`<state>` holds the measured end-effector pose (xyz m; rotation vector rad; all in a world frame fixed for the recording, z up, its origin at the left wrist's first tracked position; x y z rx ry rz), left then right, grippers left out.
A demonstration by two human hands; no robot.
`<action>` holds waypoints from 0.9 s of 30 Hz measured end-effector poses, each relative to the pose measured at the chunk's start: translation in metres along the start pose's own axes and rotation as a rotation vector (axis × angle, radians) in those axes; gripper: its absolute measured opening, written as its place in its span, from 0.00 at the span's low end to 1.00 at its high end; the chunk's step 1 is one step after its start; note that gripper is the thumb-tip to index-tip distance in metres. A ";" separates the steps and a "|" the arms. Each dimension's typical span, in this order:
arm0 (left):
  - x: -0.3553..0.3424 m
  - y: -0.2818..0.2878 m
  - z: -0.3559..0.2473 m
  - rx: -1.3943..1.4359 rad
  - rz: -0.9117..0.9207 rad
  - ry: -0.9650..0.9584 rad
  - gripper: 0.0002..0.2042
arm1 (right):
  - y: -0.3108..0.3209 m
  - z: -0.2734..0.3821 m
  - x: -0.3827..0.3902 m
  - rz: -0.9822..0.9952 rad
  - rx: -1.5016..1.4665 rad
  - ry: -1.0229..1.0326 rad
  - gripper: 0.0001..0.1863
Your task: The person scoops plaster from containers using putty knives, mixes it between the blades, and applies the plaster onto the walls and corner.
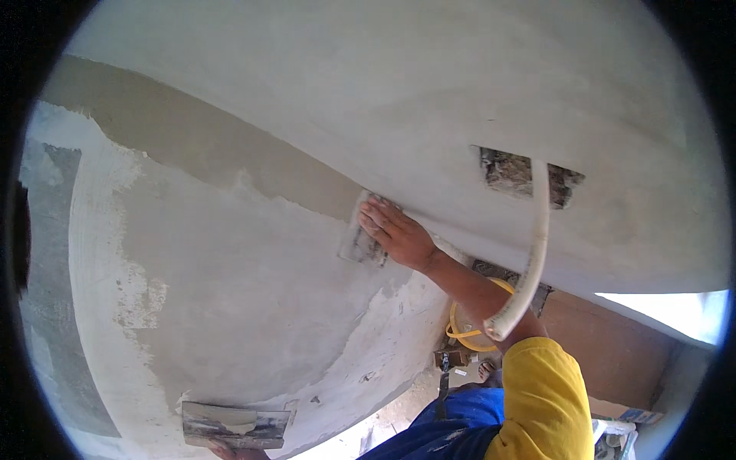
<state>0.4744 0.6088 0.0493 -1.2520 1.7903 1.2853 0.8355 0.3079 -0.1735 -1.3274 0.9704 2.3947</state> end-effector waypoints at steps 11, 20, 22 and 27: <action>0.017 0.018 0.085 0.058 0.131 -0.113 0.35 | 0.066 0.032 -0.039 -0.027 0.012 0.019 0.29; 0.004 -0.001 0.022 0.125 0.028 -0.041 0.31 | 0.085 0.060 -0.125 -0.125 -0.045 0.042 0.27; 0.003 -0.021 -0.018 -0.344 0.131 -0.268 0.36 | 0.069 0.049 -0.101 -0.098 -0.030 0.032 0.26; 0.006 -0.015 0.011 0.054 -0.081 0.135 0.36 | 0.021 0.013 -0.036 0.003 0.022 0.006 0.28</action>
Point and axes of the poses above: each hand's wrist, its own x-axis away from the middle knuckle, its own y-axis out of the back of the hand, z = x × y, the point moved 8 cm from there along -x, towards the middle knuckle, and after that the axes turned 7 degrees about -y, right-handed, at the moved point
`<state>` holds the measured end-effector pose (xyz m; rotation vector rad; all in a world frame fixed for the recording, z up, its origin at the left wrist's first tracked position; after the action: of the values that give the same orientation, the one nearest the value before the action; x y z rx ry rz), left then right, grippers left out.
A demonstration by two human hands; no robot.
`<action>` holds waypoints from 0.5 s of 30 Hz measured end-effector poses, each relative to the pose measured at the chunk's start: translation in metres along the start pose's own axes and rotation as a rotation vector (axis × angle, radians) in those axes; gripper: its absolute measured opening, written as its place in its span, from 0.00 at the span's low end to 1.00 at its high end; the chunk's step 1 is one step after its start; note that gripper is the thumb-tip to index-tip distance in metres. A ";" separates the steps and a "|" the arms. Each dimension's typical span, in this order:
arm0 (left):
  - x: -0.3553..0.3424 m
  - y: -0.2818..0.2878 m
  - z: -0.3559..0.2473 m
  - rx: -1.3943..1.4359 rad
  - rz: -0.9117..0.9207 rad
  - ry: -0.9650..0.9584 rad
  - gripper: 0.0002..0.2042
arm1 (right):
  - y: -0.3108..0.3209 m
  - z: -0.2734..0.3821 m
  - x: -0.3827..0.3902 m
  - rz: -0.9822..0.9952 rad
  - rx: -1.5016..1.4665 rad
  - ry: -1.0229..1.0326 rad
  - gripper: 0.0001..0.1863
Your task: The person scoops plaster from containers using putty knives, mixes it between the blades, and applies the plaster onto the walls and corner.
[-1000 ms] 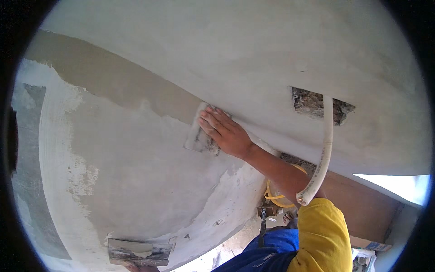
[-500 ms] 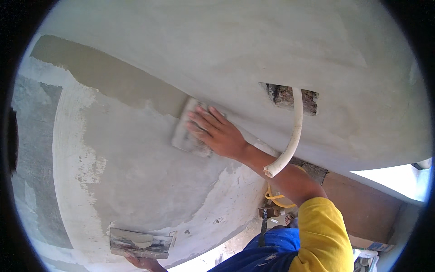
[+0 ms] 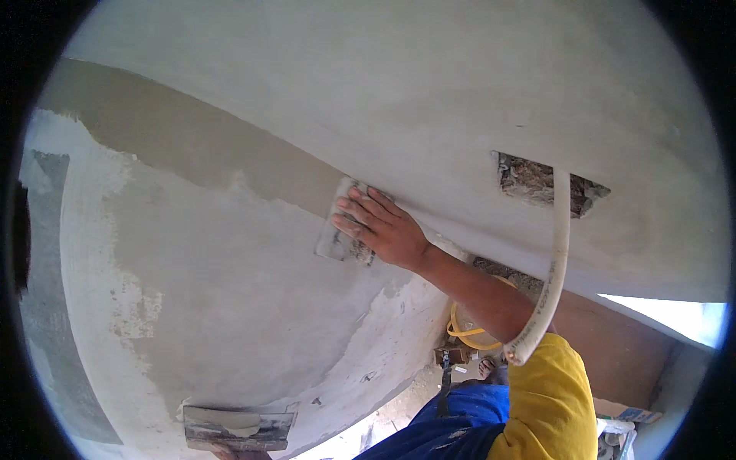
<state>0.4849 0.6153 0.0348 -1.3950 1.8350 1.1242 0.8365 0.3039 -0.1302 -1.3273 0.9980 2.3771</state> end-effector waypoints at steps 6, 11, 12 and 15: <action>0.005 0.006 0.007 -0.138 -0.011 0.006 0.34 | -0.034 -0.024 0.056 0.004 -0.037 0.006 0.20; 0.004 0.012 0.001 -0.090 -0.009 0.007 0.31 | -0.052 -0.036 0.082 0.026 -0.086 -0.010 0.20; 0.004 0.030 0.033 -0.088 -0.020 0.008 0.31 | -0.054 -0.037 0.091 0.021 -0.088 0.001 0.20; 0.006 0.020 0.059 -0.102 0.260 -0.425 0.30 | -0.059 -0.057 0.130 0.202 0.021 -0.038 0.24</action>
<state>0.4609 0.6656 0.0070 -0.8920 1.6926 1.5293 0.8309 0.2945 -0.2838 -1.2207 1.1936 2.5190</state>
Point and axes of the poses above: each hand's wrist, its own x-axis away from the middle knuckle, its own y-axis out of the back of the hand, z = x × y, the point moved 8 cm from there along -x, towards the middle knuckle, and after that the axes turned 7 degrees about -y, right-handed, at the moved point
